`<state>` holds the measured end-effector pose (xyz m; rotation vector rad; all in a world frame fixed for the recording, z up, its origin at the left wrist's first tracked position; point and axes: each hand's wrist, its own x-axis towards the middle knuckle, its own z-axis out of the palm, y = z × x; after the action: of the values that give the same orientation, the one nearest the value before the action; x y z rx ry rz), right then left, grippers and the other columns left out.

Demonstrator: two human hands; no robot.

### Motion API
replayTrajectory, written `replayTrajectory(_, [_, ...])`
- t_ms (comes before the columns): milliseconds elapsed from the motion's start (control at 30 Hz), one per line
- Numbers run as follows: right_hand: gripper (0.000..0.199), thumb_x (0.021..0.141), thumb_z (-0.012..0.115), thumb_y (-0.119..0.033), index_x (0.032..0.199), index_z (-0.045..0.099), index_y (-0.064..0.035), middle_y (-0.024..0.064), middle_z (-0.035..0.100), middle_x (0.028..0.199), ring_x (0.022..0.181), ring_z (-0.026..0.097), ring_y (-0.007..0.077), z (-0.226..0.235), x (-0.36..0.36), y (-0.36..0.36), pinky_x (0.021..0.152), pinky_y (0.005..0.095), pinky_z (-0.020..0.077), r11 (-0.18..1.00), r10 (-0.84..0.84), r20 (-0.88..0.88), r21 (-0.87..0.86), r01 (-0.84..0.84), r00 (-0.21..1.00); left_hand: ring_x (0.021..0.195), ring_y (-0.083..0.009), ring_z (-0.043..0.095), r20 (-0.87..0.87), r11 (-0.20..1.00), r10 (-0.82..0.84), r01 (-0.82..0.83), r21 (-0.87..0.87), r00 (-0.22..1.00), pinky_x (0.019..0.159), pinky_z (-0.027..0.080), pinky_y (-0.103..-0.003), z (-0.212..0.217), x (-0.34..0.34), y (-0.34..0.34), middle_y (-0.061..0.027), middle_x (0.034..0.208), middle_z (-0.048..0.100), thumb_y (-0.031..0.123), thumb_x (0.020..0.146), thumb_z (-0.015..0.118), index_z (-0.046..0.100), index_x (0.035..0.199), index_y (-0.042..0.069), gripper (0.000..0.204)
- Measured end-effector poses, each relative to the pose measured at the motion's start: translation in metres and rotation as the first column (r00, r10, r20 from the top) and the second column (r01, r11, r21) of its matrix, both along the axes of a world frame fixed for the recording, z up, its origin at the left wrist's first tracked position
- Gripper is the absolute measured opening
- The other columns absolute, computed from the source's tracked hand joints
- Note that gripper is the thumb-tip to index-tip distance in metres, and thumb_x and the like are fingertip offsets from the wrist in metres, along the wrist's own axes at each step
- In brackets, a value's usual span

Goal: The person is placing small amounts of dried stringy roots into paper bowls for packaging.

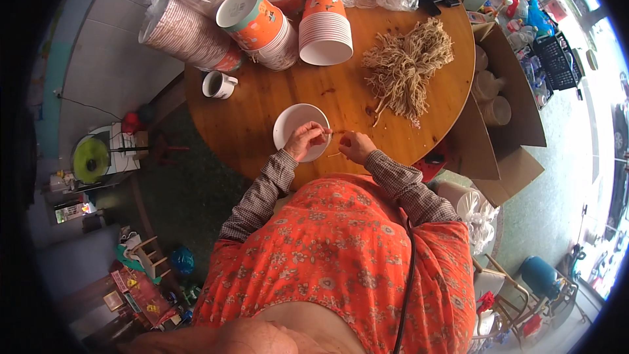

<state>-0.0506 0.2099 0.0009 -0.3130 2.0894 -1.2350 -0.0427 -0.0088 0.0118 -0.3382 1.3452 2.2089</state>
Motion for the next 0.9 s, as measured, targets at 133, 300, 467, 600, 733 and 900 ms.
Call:
replayTrajectory(133, [0.033,0.078,0.063,-0.018,0.106,0.053,-0.0036,0.0134,0.067,0.081,0.073,0.067,0.0265,0.03,-0.002,-0.002,0.067,0.0361,0.0527,0.997,-0.078,-0.168,-0.026,0.075,0.983,0.081,-0.0093,0.06,-0.018,0.998,-0.021,0.02,-0.065,1.0,0.076,0.048,-0.023,-0.013,0.0,0.01,-0.0039,0.094,0.064,0.014,0.09,0.058,0.061,0.098,0.001,0.016])
replayTrajectory(300, [0.033,0.08,0.063,-0.018,0.108,0.053,-0.0046,0.0137,0.066,0.079,0.076,0.066,0.0287,0.047,-0.009,-0.002,0.068,0.0372,0.0521,0.986,-0.148,-0.264,-0.116,0.121,0.953,0.088,-0.0143,0.061,-0.029,1.0,0.025,-0.024,0.007,0.999,0.081,0.049,-0.026,-0.018,-0.002,0.02,-0.0069,0.095,0.064,0.007,0.089,0.058,0.06,0.107,-0.003,0.021])
replayTrajectory(467, [0.027,0.081,0.064,-0.022,0.099,0.058,-0.0029,0.0133,0.066,0.075,0.072,0.066,0.0266,0.03,-0.008,-0.007,0.064,0.0354,0.0523,0.974,-0.224,-0.285,-0.092,0.206,0.932,0.085,-0.0122,0.061,-0.09,0.997,0.007,-0.014,-0.079,0.996,0.078,0.049,-0.024,-0.013,-0.004,0.023,-0.0061,0.094,0.065,0.006,0.087,0.06,0.061,0.104,-0.002,0.019])
replayTrajectory(600, [0.023,0.083,0.062,-0.022,0.09,0.062,0.0,0.0129,0.066,0.071,0.066,0.066,0.0245,0.042,-0.011,-0.01,0.062,0.034,0.0522,0.966,-0.25,-0.181,-0.12,0.231,0.951,0.079,-0.0093,0.06,-0.163,0.987,0.024,-0.049,-0.153,0.986,0.071,0.049,-0.022,-0.009,-0.001,0.026,-0.0043,0.09,0.065,0.006,0.085,0.063,0.063,0.1,0.0,0.016])
replayTrajectory(733, [0.021,0.085,0.059,-0.02,0.09,0.061,0.0009,0.0125,0.066,0.068,0.059,0.066,0.0211,0.042,-0.011,-0.012,0.058,0.0321,0.0521,0.961,-0.268,-0.223,-0.124,0.245,0.937,0.078,-0.0078,0.06,-0.218,0.924,-0.111,0.02,-0.382,0.97,0.065,0.049,-0.021,-0.012,0.001,0.02,-0.0031,0.088,0.065,0.007,0.085,0.063,0.063,0.097,0.001,0.013])
replayTrajectory(900, [0.021,0.089,0.054,-0.015,0.095,0.053,0.0051,0.0117,0.064,0.065,0.051,0.062,0.0158,0.05,-0.01,-0.017,0.047,0.0275,0.0505,0.886,-0.403,0.107,-0.203,0.417,0.909,0.076,-0.0234,0.064,-0.632,0.601,-0.39,-0.336,-0.726,0.67,0.064,0.052,-0.03,0.003,0.008,0.032,-0.0103,0.083,0.063,0.007,0.084,0.061,0.062,0.093,0.002,0.01])
